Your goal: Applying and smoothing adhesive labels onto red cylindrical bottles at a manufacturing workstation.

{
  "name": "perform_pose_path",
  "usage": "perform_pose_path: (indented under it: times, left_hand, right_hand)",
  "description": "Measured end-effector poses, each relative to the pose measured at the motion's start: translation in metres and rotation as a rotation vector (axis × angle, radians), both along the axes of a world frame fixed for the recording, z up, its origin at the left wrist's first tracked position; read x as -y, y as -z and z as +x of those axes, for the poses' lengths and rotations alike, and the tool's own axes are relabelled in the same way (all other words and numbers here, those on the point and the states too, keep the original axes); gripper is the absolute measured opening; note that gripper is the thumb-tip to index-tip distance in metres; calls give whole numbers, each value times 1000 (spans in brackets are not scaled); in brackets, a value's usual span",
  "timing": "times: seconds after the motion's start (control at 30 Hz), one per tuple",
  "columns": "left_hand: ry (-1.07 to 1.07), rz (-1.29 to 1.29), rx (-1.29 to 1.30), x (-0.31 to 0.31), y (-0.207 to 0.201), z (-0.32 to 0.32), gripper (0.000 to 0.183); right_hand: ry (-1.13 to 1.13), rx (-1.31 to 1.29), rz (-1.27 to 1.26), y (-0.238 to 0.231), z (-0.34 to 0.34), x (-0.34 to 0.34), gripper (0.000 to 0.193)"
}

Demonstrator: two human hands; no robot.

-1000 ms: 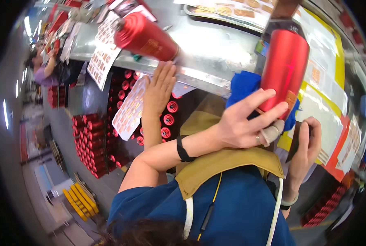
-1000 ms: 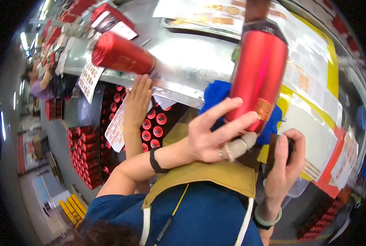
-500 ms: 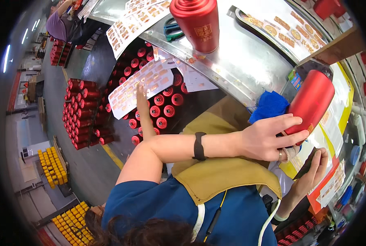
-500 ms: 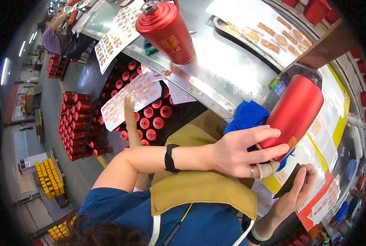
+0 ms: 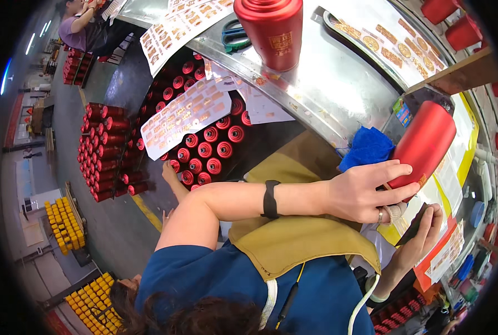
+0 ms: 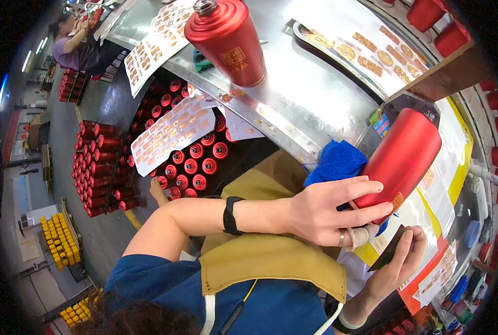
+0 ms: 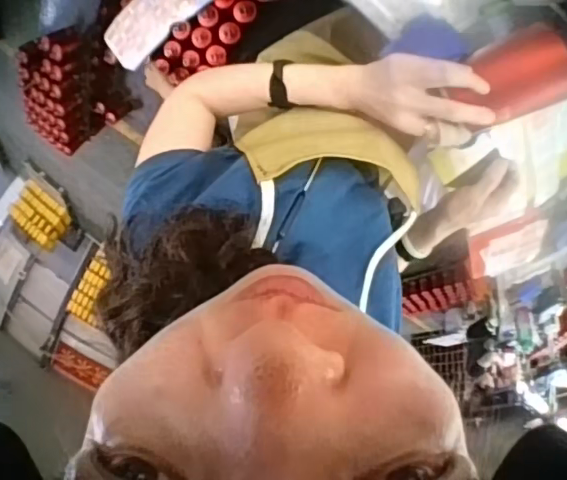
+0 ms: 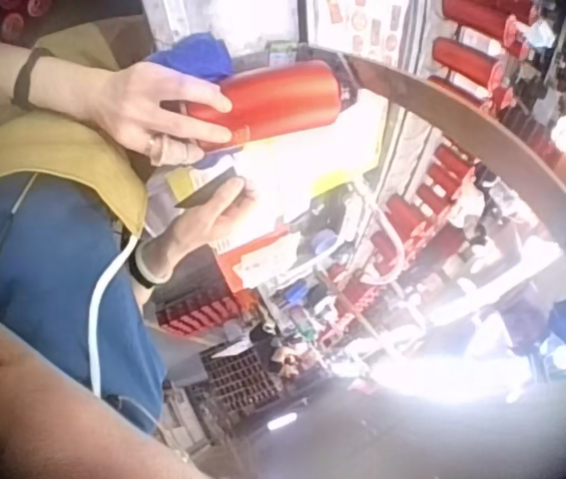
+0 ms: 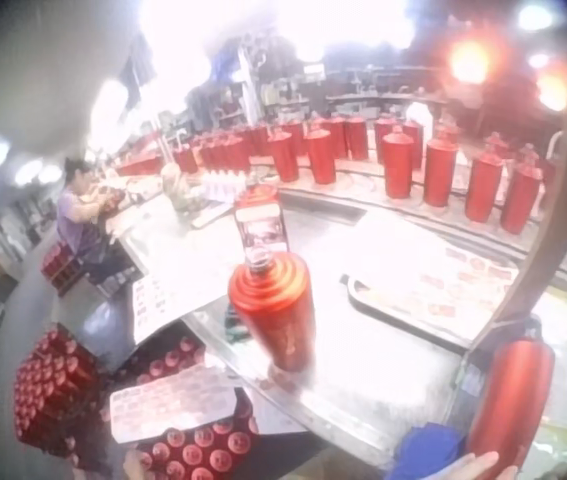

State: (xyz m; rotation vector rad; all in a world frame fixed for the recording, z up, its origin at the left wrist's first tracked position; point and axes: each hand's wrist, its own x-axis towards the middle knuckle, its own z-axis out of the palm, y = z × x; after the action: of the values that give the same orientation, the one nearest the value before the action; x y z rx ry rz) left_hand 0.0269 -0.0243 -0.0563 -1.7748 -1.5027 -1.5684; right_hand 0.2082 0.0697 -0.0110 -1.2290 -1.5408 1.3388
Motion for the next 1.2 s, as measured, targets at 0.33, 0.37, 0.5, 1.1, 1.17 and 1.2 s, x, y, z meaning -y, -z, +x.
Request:
perform_pose_path:
  times: [0.33, 0.37, 0.5, 1.1, 1.17, 1.2]
  left_hand:
    - [-115, -125, -83, -1, -1, 13, 27]
    - [-143, -146, -110, -2, -2, 16, 24]
    - [-193, -238, -78, -3, -8, 27, 25]
    - [23, -339, 152, 5, -22, -11, 91]
    - [36, -348, 123, 2, -21, -8, 90]
    - [23, -358, 93, 0, -21, -6, 90]
  right_hand:
    - [-26, -20, 57, -1, 8, 4, 20]
    - [-27, 1, 99, -3, 8, 6, 21]
    - [-94, 63, 185, -4, 15, 11, 35]
    - [-162, 175, 793, -19, 12, 4, 27]
    - [-209, 206, 857, -20, 13, 6, 29]
    - [-226, 221, 873, -21, 12, 8, 30]
